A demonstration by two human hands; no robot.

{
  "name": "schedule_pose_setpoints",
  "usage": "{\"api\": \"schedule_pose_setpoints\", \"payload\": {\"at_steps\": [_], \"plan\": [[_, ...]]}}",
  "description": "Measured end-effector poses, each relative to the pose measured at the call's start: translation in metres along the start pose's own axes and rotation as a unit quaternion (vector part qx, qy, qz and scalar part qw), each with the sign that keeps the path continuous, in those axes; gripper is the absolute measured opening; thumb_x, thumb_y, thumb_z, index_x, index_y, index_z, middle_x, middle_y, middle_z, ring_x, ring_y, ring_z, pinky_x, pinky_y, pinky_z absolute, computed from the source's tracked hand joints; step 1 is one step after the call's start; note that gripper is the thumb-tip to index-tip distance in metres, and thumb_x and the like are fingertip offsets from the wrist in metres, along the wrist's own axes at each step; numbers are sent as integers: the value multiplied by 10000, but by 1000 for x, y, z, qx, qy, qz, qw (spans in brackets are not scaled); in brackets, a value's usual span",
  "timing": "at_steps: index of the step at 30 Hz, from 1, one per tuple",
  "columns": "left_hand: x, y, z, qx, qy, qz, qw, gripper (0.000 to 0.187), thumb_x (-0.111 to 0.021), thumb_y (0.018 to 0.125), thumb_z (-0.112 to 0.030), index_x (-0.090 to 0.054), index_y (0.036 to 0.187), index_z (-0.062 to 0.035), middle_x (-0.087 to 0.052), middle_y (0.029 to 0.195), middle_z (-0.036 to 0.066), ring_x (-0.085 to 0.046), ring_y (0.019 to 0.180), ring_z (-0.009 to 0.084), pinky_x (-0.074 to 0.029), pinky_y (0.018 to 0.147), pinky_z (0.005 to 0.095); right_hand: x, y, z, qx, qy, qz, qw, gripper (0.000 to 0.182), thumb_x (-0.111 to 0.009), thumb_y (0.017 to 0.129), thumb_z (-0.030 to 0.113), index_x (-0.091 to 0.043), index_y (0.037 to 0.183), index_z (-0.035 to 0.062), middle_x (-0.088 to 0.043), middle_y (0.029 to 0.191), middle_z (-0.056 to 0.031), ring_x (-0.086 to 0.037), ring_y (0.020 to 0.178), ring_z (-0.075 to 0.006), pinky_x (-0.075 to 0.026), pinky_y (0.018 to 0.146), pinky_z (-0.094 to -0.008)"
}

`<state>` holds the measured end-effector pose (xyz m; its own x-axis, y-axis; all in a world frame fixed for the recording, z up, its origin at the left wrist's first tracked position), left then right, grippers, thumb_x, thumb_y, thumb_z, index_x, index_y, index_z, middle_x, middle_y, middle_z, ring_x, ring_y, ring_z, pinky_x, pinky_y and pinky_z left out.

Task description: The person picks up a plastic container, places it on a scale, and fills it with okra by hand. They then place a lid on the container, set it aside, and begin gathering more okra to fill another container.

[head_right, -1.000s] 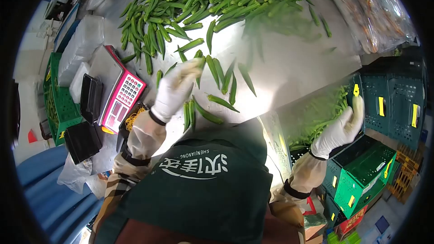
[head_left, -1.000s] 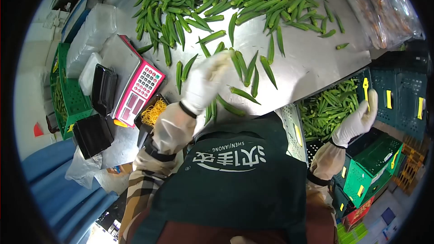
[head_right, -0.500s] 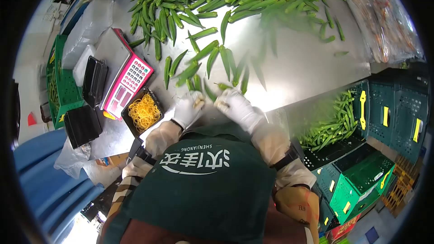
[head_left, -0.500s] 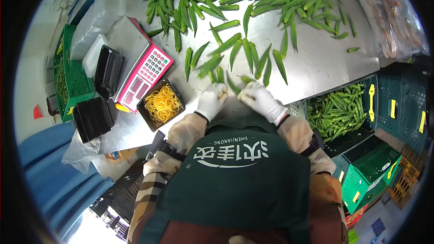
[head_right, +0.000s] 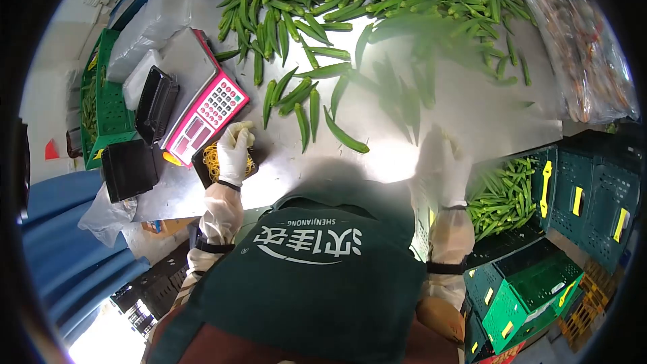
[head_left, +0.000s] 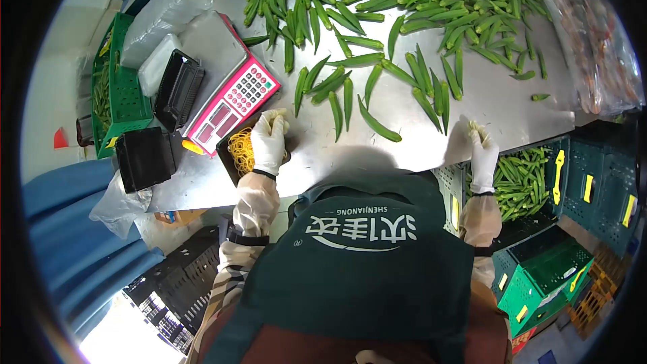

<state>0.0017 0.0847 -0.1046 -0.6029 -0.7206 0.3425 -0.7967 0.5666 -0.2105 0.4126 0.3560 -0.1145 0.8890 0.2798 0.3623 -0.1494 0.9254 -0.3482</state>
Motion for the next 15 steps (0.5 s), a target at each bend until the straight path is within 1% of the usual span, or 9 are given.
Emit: {"api": "schedule_pose_setpoints", "payload": {"at_steps": [2, 4, 5, 6, 8, 10, 11, 14, 15], "plan": [[-1, -3, 11, 8, 5, -1, 1000, 154, -526, 942, -42, -642, 1040, -15, -575, 750, -6, -497, 676, 69, -428, 637, 215, -21, -25, 40, -38, -78, 23, 996, 247, -569, 929, 31, -637, 1157, -34, -677, 1105, -97, -628, 970, -148, -476, 901, -254], [-12, -4, 16, 3, 14, 2, 1000, 151, -535, 933, -57, -652, 1026, -35, -593, 734, 6, -511, 663, 76, -444, 630, 228, -44, -28, 34, 12, -38, 56, 998, 201, -588, 908, 38, -668, 1085, -14, -680, 1080, -113, -620, 1010, -180, -463, 928, -281], [-20, -5, 11, -34, 69, 7, 997, 142, -554, 920, -82, -659, 1011, -55, -635, 736, 43, -572, 659, 108, -478, 638, 257, -63, -25, 24, 78, -58, 92, 991, 194, -600, 901, 46, -672, 1072, -8, -679, 1080, -123, -622, 1020, -196, -463, 931, -289], [-30, 0, 29, -49, 77, 17, 996, 133, -589, 903, -121, -659, 999, -62, -665, 757, 81, -627, 679, 141, -502, 657, 276, -78, -24, 21, 142, -77, 126, 979, 186, -612, 893, 53, -677, 1059, -2, -677, 1079, -134, -624, 1030, -212, -462, 933, -297], [-60, -1, 25, -108, 121, 13, 987, 157, -648, 864, -148, -651, 991, -56, -676, 782, 98, -656, 702, 181, -515, 676, 288, -119, -45, 58, 239, -103, 203, 944, 237, -674, 840, 94, -679, 1069, 33, -665, 1069, -147, -614, 1042, -272, -466, 929, -335], [-87, -4, 22, -47, 119, 12, 992, 264, -716, 806, -164, -631, 1028, -50, -655, 758, 87, -640, 684, 198, -511, 670, 293, -155, -55, 60, 308, -181, 220, 908, 360, -728, 773, 149, -662, 1117, 68, -637, 1069, -152, -581, 1050, -327, -462, 920, -378], [-99, -6, 22, -29, 126, 21, 991, 362, -760, 748, -154, -611, 1061, -49, -628, 748, 82, -620, 679, 207, -507, 668, 314, -168, -62, 63, 365, -236, 200, 878, 443, -747, 729, 183, -647, 1151, 91, -612, 1071, -136, -558, 1035, -334, -455, 906, -399], [-108, -1, 33, -43, 209, 32, 976, 399, -775, 719, -145, -605, 1069, -54, -608, 746, 76, -595, 668, 200, -501, 664, 330, -194, -59, 40, 375, -380, 208, 819, 482, -746, 726, 208, -624, 1179, 99, -604, 1060, -126, -555, 1026, -325, -450, 901, -410], [-108, 0, 36, -26, 158, 74, 984, 364, -759, 706, -120, -602, 1027, -51, -602, 751, 76, -587, 663, 204, -500, 665, 335, -190, -58, 39, 422, -330, 197, 821, 442, -730, 733, 123, -601, 1154, 83, -600, 1034, -128, -580, 962, -309, -478, 844, -397]]}}
Point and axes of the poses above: each hand's wrist, its own y-axis towards the middle knuckle, its own x-axis out of the back of the hand, z = x × y, the point moved 7 cm from there along y, towards the middle knuckle
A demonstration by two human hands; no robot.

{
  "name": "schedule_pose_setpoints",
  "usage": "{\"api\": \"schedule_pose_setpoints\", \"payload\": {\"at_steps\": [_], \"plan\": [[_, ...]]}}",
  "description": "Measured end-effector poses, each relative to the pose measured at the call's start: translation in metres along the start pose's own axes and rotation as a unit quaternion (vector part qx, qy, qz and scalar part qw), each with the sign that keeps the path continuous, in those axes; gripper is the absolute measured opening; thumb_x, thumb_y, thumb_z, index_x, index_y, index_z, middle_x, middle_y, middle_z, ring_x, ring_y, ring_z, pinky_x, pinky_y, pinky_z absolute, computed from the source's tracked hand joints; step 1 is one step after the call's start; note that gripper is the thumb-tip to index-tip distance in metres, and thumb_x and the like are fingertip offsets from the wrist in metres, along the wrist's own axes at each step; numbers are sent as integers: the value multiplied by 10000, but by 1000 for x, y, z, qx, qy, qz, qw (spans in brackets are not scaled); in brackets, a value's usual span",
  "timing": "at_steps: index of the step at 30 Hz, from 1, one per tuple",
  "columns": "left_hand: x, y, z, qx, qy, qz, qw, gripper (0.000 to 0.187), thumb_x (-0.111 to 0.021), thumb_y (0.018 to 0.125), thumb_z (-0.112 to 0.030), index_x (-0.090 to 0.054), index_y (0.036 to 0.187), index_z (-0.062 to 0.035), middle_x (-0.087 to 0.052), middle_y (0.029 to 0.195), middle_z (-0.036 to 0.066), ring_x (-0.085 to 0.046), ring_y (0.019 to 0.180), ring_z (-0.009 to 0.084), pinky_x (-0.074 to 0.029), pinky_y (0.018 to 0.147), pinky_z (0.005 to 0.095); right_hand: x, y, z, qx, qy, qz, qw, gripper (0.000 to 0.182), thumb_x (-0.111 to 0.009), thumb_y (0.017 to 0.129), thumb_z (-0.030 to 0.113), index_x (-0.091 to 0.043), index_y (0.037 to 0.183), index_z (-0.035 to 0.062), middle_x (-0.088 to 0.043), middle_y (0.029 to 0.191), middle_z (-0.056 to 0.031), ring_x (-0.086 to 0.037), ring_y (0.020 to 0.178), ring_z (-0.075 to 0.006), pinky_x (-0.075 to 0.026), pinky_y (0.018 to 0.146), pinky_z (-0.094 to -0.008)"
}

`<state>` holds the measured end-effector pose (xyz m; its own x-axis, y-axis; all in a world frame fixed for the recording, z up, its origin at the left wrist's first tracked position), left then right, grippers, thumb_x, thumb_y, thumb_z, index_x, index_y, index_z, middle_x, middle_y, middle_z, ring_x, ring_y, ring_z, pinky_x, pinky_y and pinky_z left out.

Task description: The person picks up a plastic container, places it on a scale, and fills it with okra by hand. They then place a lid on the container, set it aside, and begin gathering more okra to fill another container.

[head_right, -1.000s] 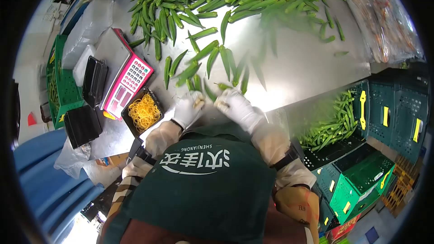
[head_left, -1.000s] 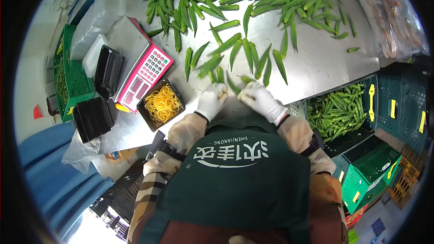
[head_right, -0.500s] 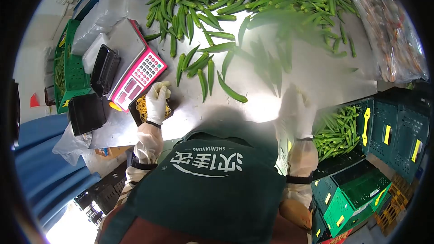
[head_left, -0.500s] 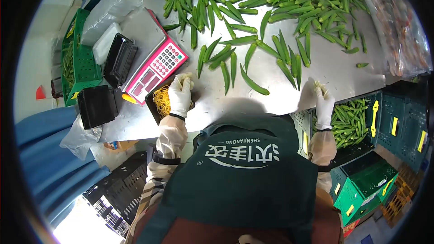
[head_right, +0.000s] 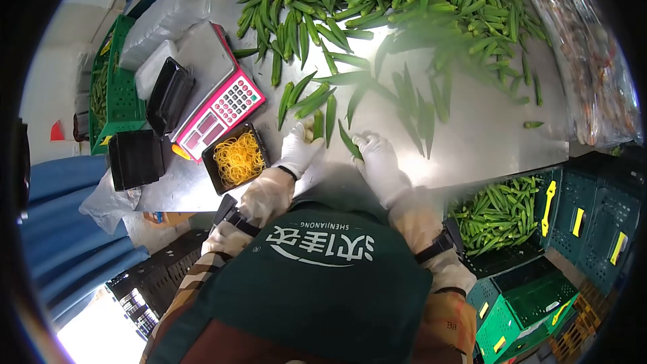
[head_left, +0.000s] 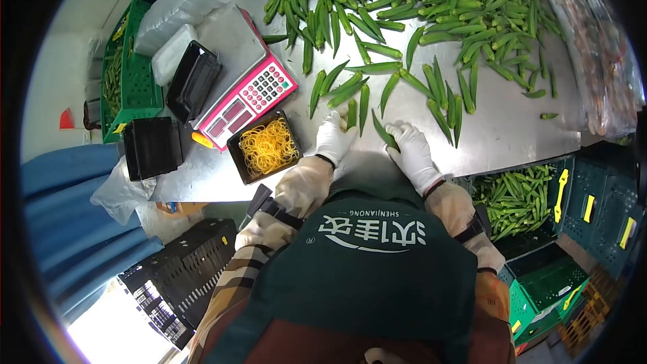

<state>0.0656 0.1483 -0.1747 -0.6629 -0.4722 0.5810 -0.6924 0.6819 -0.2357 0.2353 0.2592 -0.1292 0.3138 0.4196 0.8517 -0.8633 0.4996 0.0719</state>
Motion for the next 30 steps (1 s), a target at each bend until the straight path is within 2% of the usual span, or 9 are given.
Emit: {"api": "schedule_pose_setpoints", "payload": {"at_steps": [3, 4, 7, 10, 15, 20, 23, 27, 30], "plan": [[26, 3, 8, -33, -10, -31, 999, 311, -729, 704, -98, -591, 979, -53, -584, 730, 77, -573, 648, 209, -495, 659, 330, 16, -10, -14, -54, 224, 109, 967, 391, -691, 732, 19, -575, 1103, 51, -597, 1016, -132, -609, 899, -279, -501, 785, -358], [43, 10, 11, -27, 7, -56, 998, 282, -703, 705, -66, -577, 957, -55, -578, 723, 76, -571, 648, 203, -491, 657, 326, 35, -14, -20, -124, 286, 43, 949, 327, -633, 737, -56, -570, 1045, 36, -597, 995, -128, -625, 870, -237, -507, 751, -325], [87, 35, -2, -53, -54, -140, 987, 249, -639, 710, 23, -536, 922, -58, -574, 736, 76, -553, 647, 178, -478, 654, 305, 75, -32, -77, -302, 196, -29, 932, 313, -598, 786, -46, -559, 1093, -1, -619, 1023, -129, -623, 900, -212, -503, 804, -328], [90, 54, -41, -77, -69, -111, 988, 264, -607, 715, 59, -512, 936, -52, -580, 789, 84, -550, 697, 178, -471, 690, 291, 89, -44, -138, -284, 224, -215, 907, 324, -617, 816, 54, -567, 1133, 11, -654, 934, -148, -645, 883, -245, -504, 811, -346], [25, 63, -47, -196, 236, -70, 949, 440, -737, 712, -124, -538, 1104, -92, -603, 951, 165, -575, 934, 354, -487, 797, 462, 87, -4, -67, -210, -37, -53, 976, 395, -662, 767, 95, -570, 1148, 51, -653, 952, -167, -636, 921, -316, -501, 832, -390], [13, 59, -31, -24, 352, 48, 935, 450, -721, 734, -210, -559, 1136, -90, -622, 957, 183, -608, 812, 399, -511, 740, 464, 36, -5, -52, -234, -11, 4, 972, 491, -694, 704, 77, -564, 1177, 65, -625, 1023, -159, -612, 968, -321, -495, 851, -403], [38, 57, -28, 27, 251, 64, 966, 457, -712, 723, -271, -558, 1103, -70, -669, 889, 198, -656, 839, 377, -523, 721, 475, 20, -15, -64, -229, 112, 101, 962, 484, -700, 748, 75, -559, 1210, 35, -629, 1077, -166, -619, 986, -324, -495, 860, -363], [47, 56, -40, -38, 132, -34, 990, 418, -709, 747, -277, -577, 1095, -88, -675, 850, 210, -659, 790, 391, -527, 712, 456, 57, 8, -77, -238, 255, 2, 937, 471, -702, 778, 71, -532, 1208, -16, -624, 1098, -189, -632, 931, -320, -488, 840, -343], [12, 57, -51, -16, 118, 42, 992, 515, -758, 723, -227, -547, 1158, -50, -657, 932, 223, -658, 839, 363, -521, 754, 422, 77, 48, -94, -264, 59, -72, 960, 423, -734, 763, 187, -549, 1094, -2, -624, 1025, -160, -632, 911, -328, -508, 796, -389]]}}
Point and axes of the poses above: each hand's wrist, its own y-axis towards the middle knuckle, its own x-axis out of the back of the hand, z = x × y, the point moved 7 cm from there along y, towards the middle knuckle
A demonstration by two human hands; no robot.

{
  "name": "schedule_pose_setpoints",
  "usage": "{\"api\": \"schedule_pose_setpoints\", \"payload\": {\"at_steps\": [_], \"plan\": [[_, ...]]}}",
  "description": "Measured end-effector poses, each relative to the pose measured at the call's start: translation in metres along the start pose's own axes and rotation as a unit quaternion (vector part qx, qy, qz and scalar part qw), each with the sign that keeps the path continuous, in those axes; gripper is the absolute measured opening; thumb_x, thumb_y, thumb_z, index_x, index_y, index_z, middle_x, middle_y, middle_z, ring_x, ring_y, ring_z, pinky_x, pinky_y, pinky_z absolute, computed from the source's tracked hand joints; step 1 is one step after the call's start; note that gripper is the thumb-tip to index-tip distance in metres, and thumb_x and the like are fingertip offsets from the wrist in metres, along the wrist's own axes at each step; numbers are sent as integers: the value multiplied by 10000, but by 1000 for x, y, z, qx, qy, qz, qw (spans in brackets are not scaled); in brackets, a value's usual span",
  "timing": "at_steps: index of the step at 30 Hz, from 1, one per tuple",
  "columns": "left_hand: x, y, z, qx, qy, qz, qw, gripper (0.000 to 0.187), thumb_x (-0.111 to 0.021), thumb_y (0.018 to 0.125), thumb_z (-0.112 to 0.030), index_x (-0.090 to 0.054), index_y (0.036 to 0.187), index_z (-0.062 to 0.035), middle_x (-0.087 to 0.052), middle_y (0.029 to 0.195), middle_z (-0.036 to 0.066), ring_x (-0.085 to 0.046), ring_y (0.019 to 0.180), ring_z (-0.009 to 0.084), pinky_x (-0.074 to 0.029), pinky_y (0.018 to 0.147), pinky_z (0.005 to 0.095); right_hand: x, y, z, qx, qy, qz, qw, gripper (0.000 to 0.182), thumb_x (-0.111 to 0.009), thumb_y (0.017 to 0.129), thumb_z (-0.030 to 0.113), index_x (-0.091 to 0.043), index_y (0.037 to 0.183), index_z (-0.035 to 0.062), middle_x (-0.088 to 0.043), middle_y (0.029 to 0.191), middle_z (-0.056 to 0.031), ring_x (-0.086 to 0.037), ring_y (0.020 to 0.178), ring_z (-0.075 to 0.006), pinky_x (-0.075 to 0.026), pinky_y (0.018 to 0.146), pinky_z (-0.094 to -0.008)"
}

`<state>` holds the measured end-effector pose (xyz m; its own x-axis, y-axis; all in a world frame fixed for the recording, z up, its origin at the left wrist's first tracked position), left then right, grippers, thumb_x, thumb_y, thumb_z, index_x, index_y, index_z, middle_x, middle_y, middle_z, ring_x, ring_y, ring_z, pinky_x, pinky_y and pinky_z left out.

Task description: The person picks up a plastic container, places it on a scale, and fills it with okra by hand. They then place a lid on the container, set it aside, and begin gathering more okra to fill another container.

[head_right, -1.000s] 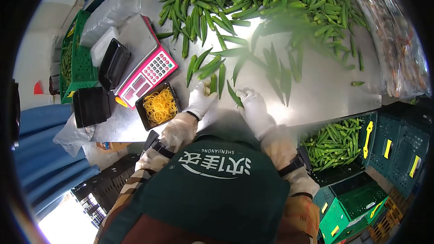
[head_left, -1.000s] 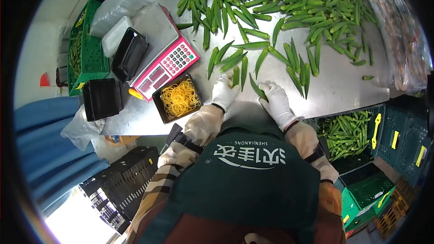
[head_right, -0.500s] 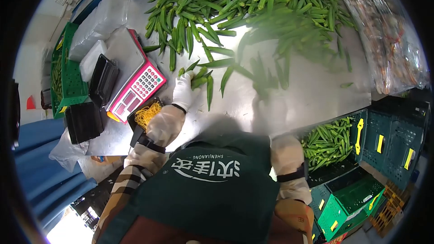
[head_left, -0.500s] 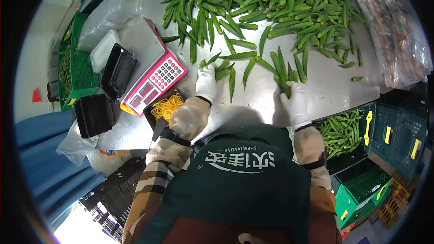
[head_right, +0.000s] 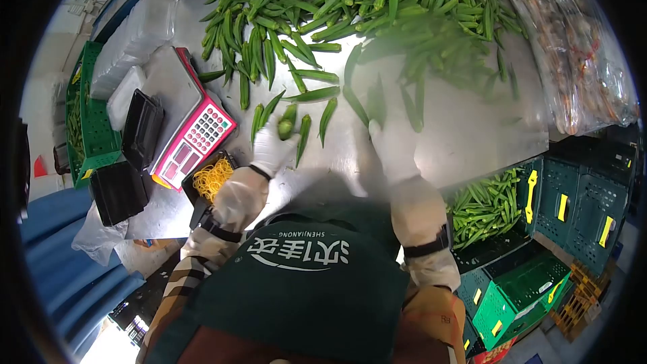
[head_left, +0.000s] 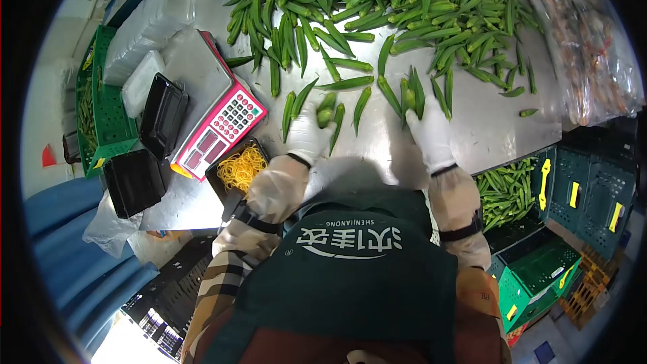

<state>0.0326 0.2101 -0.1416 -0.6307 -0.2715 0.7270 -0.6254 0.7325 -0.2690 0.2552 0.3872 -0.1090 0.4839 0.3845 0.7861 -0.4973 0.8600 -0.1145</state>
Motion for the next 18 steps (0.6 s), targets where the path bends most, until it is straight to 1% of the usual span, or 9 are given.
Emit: {"api": "schedule_pose_setpoints", "payload": {"at_steps": [3, 5, 9, 10, 11, 13, 15, 16, 18], "plan": [[-44, 4, 0, -76, 197, -41, 977, 440, -743, 739, -248, -529, 1072, -56, -641, 938, 242, -639, 842, 393, -500, 738, 472, -6, 29, 17, 14, -185, -64, 981, 406, -749, 744, 276, -551, 999, 29, -620, 937, -130, -636, 875, -321, -519, 758, -420], [-38, 2, -13, -28, 144, 11, 989, 396, -714, 751, -228, -519, 1051, -58, -630, 897, 231, -627, 848, 400, -495, 737, 473, -26, 42, 14, 18, -284, -57, 957, 403, -753, 729, 315, -545, 949, 48, -612, 883, -120, -639, 846, -317, -522, 739, -435], [-10, 13, -40, -42, 40, -21, 998, 398, -691, 760, -179, -530, 1102, -53, -622, 907, 202, -616, 874, 395, -496, 761, 465, -16, 55, -1, -53, -104, 21, 993, 498, -762, 680, 264, -554, 1066, 28, -654, 994, -206, -650, 934, -329, -517, 805, -415], [-4, 21, -48, -53, 24, -40, 997, 397, -687, 760, -169, -536, 1107, -51, -620, 920, 197, -613, 884, 391, -496, 768, 460, -9, 55, -6, -64, -36, 31, 997, 590, -752, 663, 242, -543, 1167, 17, -653, 1028, -244, -646, 978, -338, -509, 838, -409], [-2, 31, -58, -83, 48, -49, 994, 390, -684, 759, -159, -542, 1104, -49, -616, 953, 197, -607, 894, 387, -496, 779, 451, 3, 54, -7, -45, 15, -3, 999, 564, -737, 683, 195, -562, 1183, 2, -680, 972, -189, -668, 917, -292, -515, 815, -374], [-2, 46, -73, -138, 95, -67, 984, 376, -678, 757, -139, -555, 1100, -45, -606, 1018, 196, -597, 913, 379, -495, 801, 432, 26, 55, -22, -73, 147, 25, 986, 488, -716, 712, 146, -597, 1157, -14, -691, 928, -124, -662, 849, -207, -515, 771, -318], [-14, 53, -79, -176, 133, -79, 972, 376, -707, 738, -167, -574, 1069, -47, -590, 1051, 174, -576, 961, 354, -464, 871, 429, 62, 37, -21, -140, 247, 15, 959, 394, -700, 727, 87, -621, 1092, -38, -685, 927, -90, -634, 792, -146, -509, 721, -277], [-22, 52, -82, -210, 167, -98, 958, 396, -718, 732, -180, -574, 1077, -51, -590, 1044, 167, -575, 970, 347, -456, 883, 433, 71, 35, -33, -108, 220, 5, 969, 528, -677, 707, 150, -583, 1195, -30, -695, 954, -162, -684, 844, -282, -536, 735, -347], [-37, 42, -94, -248, 241, -127, 930, 322, -684, 776, -201, -573, 1056, -87, -596, 996, 113, -576, 984, 307, -424, 919, 446, 70, 21, -58, -140, 147, -20, 979, 418, -675, 716, 70, -603, 1110, -51, -696, 911, -123, -656, 777, -193, -523, 692, -307]]}}
Point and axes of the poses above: each hand's wrist, its own y-axis towards the middle knuckle, its own x-axis out of the back of the hand, z = x × y, the point moved 7 cm from there along y, towards the middle knuckle
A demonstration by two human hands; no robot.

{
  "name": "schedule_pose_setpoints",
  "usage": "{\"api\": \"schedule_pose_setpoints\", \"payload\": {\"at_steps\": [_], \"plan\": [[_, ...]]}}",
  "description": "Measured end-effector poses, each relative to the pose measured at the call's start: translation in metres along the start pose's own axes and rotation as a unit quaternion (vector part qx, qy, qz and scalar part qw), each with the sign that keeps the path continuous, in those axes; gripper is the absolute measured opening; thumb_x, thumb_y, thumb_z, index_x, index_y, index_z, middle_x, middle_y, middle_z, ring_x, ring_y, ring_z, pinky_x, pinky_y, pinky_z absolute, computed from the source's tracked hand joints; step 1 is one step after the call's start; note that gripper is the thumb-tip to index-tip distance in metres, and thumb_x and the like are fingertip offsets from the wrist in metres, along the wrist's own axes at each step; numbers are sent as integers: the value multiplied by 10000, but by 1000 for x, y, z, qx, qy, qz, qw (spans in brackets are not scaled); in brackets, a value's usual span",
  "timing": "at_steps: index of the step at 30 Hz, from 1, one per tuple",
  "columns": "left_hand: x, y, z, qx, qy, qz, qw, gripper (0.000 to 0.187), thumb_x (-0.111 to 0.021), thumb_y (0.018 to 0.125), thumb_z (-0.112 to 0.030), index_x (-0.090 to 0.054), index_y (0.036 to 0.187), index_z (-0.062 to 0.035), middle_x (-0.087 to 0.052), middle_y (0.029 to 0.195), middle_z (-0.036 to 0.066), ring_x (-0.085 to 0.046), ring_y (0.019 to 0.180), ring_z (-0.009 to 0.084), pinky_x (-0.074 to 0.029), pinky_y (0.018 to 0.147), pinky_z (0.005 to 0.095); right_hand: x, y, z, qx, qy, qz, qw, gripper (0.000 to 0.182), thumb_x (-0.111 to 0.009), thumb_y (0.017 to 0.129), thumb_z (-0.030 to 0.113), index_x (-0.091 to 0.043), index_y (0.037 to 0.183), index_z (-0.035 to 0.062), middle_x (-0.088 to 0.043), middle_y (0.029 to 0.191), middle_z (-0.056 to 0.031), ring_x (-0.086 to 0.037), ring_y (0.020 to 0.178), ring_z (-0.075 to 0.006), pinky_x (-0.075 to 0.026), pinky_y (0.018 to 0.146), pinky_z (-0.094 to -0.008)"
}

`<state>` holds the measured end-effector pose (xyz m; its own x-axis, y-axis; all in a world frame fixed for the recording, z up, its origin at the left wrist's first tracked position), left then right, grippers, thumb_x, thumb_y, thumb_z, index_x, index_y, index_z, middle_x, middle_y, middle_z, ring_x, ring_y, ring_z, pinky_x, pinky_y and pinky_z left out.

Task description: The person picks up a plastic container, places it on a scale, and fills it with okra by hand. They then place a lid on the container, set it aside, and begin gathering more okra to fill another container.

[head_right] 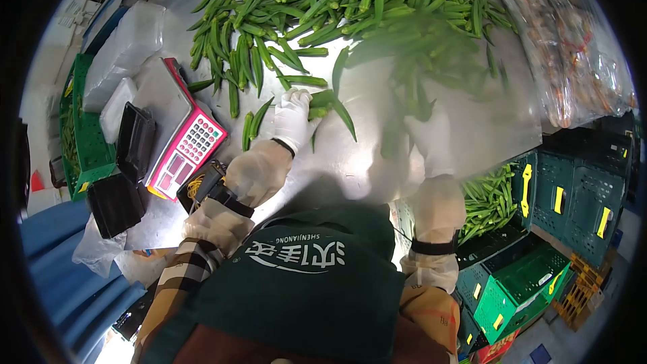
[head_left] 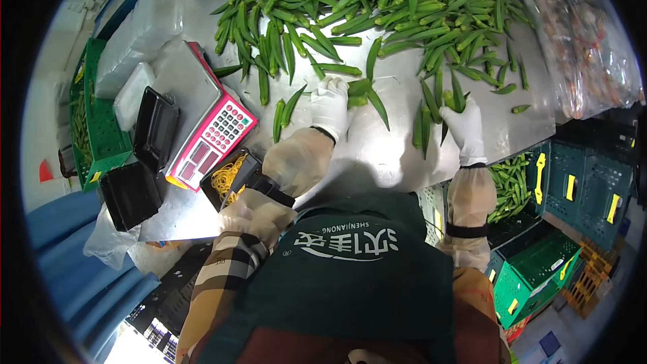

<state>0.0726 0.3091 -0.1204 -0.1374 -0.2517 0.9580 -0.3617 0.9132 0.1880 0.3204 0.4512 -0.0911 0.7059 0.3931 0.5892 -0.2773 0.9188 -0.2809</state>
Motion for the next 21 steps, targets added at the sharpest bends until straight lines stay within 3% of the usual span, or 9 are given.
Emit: {"api": "schedule_pose_setpoints", "payload": {"at_steps": [1, 4, 8, 11, 12, 14, 16, 19, 21], "plan": [[-12, -3, -4, -6, 47, 8, 999, 254, -649, 796, -188, -567, 1020, -103, -588, 961, 101, -576, 955, 289, -435, 882, 449, 6, -7, -6, -13, -35, -19, 999, 364, -675, 721, 31, -614, 1067, -61, -696, 890, -104, -642, 743, -148, -516, 671, -287], [-25, -12, -20, -2, 172, 22, 985, 40, -509, 869, -120, -517, 894, -150, -545, 797, 39, -586, 796, 237, -486, 726, 439, -13, -48, 13, 40, -129, -22, 991, 446, -737, 666, 153, -624, 1066, -10, -690, 882, -196, -673, 797, -354, -535, 733, -384], [-42, -21, -9, 29, 50, 125, 991, 70, -481, 886, -109, -505, 951, -104, -577, 809, 80, -613, 694, 289, -518, 683, 406, -53, -68, 4, 77, -238, -111, 962, 584, -811, 647, 264, -562, 1129, 50, -676, 915, -182, -664, 837, -346, -497, 813, -412], [-26, -25, 6, 64, -181, 104, 976, 182, -563, 856, -129, -511, 1014, -57, -621, 878, 145, -632, 757, 343, -515, 717, 433, -53, -56, -22, 38, -231, -65, 970, 622, -809, 651, 254, -540, 1174, 52, -679, 904, -186, -658, 827, -364, -499, 805, -413], [-9, -26, 9, 45, -175, 75, 981, 342, -679, 777, -169, -542, 1056, -26, -642, 914, 187, -638, 809, 366, -512, 758, 438, -47, -55, -19, 26, -257, -43, 965, 564, -806, 659, 252, -573, 1123, 32, -685, 869, -153, -671, 798, -303, -507, 772, -398], [7, -25, 20, 127, -223, 176, 950, 407, -730, 710, -178, -564, 1051, -29, -641, 929, 193, -634, 854, 360, -505, 798, 430, -24, -53, -2, 34, 7, 27, 999, 517, -795, 668, 240, -602, 1090, 13, -689, 860, -132, -668, 790, -248, -511, 759, -375], [17, -29, 21, 202, -260, 265, 906, 418, -737, 671, -168, -591, 1036, -25, -623, 1013, 221, -603, 965, 379, -491, 865, 410, -17, -48, 4, 32, 53, 30, 998, 473, -775, 679, 214, -629, 1070, -11, -691, 862, -120, -659, 789, -210, -513, 756, -344], [10, -10, -13, 1, -259, 80, 963, 446, -738, 653, -154, -571, 1045, -21, -589, 1079, 230, -572, 1008, 399, -479, 882, 426, -1, -7, 1, -51, 52, 2, 997, 481, -755, 679, 180, -638, 1100, -20, -694, 848, -131, -663, 780, -223, -513, 758, -318], [-2, -5, -47, -47, -269, 115, 955, 467, -731, 647, -135, -552, 1066, -31, -570, 1070, 210, -559, 1011, 384, -479, 865, 446, -9, 3, 29, 60, -14, -43, 997, 492, -757, 655, 165, -628, 1101, 2, -686, 959, -146, -659, 842, -275, -515, 786, -340]]}}
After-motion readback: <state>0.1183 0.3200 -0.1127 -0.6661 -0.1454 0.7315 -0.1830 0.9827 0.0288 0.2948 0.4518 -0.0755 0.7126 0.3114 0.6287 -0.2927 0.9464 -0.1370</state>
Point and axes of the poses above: each hand's wrist, its own y-axis towards the middle knuckle, its own x-axis out of the back of the hand, z = x × y, the point moved 7 cm from there along y, towards the middle knuckle
